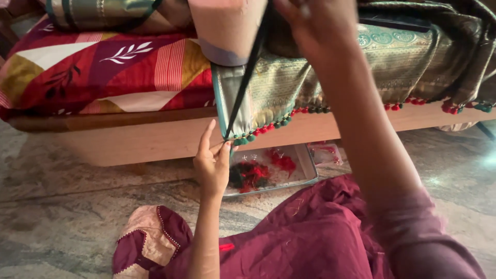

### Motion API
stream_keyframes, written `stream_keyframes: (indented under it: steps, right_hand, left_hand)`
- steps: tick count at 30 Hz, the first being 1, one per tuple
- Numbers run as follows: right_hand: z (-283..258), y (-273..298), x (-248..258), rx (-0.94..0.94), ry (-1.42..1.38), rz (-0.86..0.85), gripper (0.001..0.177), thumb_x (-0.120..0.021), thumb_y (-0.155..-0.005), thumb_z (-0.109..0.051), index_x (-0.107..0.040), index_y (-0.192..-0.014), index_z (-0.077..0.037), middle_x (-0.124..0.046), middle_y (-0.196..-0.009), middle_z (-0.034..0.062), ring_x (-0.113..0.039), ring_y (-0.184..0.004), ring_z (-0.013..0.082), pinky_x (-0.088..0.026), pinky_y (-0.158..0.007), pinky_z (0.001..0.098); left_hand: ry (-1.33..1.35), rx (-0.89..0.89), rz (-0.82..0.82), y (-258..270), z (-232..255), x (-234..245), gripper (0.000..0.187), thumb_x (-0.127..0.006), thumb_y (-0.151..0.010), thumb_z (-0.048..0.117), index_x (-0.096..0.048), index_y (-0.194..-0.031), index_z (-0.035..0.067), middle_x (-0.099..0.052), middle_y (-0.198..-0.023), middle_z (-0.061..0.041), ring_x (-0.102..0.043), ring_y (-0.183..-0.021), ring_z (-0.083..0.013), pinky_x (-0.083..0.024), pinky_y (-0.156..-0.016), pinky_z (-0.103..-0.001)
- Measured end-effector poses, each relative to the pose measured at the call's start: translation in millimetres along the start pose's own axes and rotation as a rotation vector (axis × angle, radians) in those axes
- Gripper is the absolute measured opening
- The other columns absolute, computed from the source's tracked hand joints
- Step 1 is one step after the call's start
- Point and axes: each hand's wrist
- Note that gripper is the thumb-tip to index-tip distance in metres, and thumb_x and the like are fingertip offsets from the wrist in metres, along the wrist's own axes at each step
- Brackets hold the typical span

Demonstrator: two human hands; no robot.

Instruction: The person sits on the floor with a decorative fabric draped over a low bed edge and works on its pom-pom trim. They cut threads from the trim with scissors, thread a needle, and sew green ribbon tassels onto the fabric edge, occasionally combing the tassel fibers.

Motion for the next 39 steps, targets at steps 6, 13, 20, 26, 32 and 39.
stream_keyframes:
  steps: [6,13,20,26,32,39]
  right_hand:
    - [-51,132,36,-0.359,-0.964,-0.183,0.017,-0.073,-0.098,-0.011,-0.062,-0.105,0.001,-0.073,-0.085,0.0149,-0.071,-0.067,0.0205,-0.056,-0.057,0.0268]
    - [-25,309,-20,-0.885,-0.773,-1.017,0.012,-0.058,-0.109,-0.011,-0.061,-0.105,0.0,-0.073,-0.094,0.0114,-0.074,-0.09,0.0228,-0.061,-0.081,0.0348]
    - [100,367,-93,-1.061,-0.478,-0.592,0.021,-0.063,-0.101,-0.028,-0.067,-0.1,-0.007,-0.068,-0.082,0.0032,-0.065,-0.075,0.0135,-0.052,-0.07,0.0324]
    - [83,245,-119,-1.194,-0.817,0.013,0.03,-0.063,-0.097,-0.035,-0.07,-0.099,-0.006,-0.074,-0.086,0.0027,-0.071,-0.076,0.0142,-0.059,-0.069,0.0291]
    - [105,257,-138,-0.98,-0.353,0.029,0.017,-0.075,-0.094,-0.017,-0.078,-0.095,0.0,-0.073,-0.08,0.0004,-0.059,-0.068,0.0077,-0.049,-0.058,0.0293]
    - [105,275,-135,-0.742,-0.072,-0.02,0.016,-0.073,-0.095,-0.016,-0.079,-0.101,-0.003,-0.077,-0.081,0.0031,-0.06,-0.073,0.007,-0.051,-0.065,0.0289]
  left_hand:
    - [-0.153,0.035,0.05,4,-20,6,0.054,-0.059,-0.099,-0.002,-0.041,-0.149,0.002,-0.08,-0.094,-0.02,-0.077,-0.087,-0.0172,-0.057,-0.081,-0.025]
    - [0.206,0.157,0.062,-7,-45,4,0.035,-0.056,-0.1,-0.002,-0.039,-0.13,0.004,-0.076,-0.095,-0.019,-0.076,-0.08,-0.0181,-0.061,-0.074,-0.028]
    - [0.291,0.255,0.147,-1,-76,10,0.03,-0.064,-0.097,-0.001,-0.042,-0.115,0.007,-0.075,-0.092,-0.016,-0.049,-0.054,-0.0066,-0.035,-0.046,-0.021]
    - [0.258,0.287,0.133,2,-85,11,0.024,-0.064,-0.097,-0.001,-0.045,-0.11,0.006,-0.075,-0.093,-0.012,-0.053,-0.061,-0.0049,-0.039,-0.051,-0.02]
    - [0.092,0.484,0.181,-9,-84,19,0.032,-0.061,-0.086,0.003,-0.055,-0.118,0.003,-0.073,-0.102,-0.008,-0.059,-0.069,-0.0091,-0.047,-0.058,-0.026]
    - [0.453,0.567,-0.048,-33,-74,25,0.033,-0.06,-0.084,0.02,-0.074,-0.105,-0.001,-0.076,-0.098,-0.005,-0.07,-0.091,-0.013,-0.052,-0.087,-0.026]
Point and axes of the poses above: each hand's wrist, its own y-axis away from the middle knuckle, its own x-axis out of the back of the hand, z = x × y
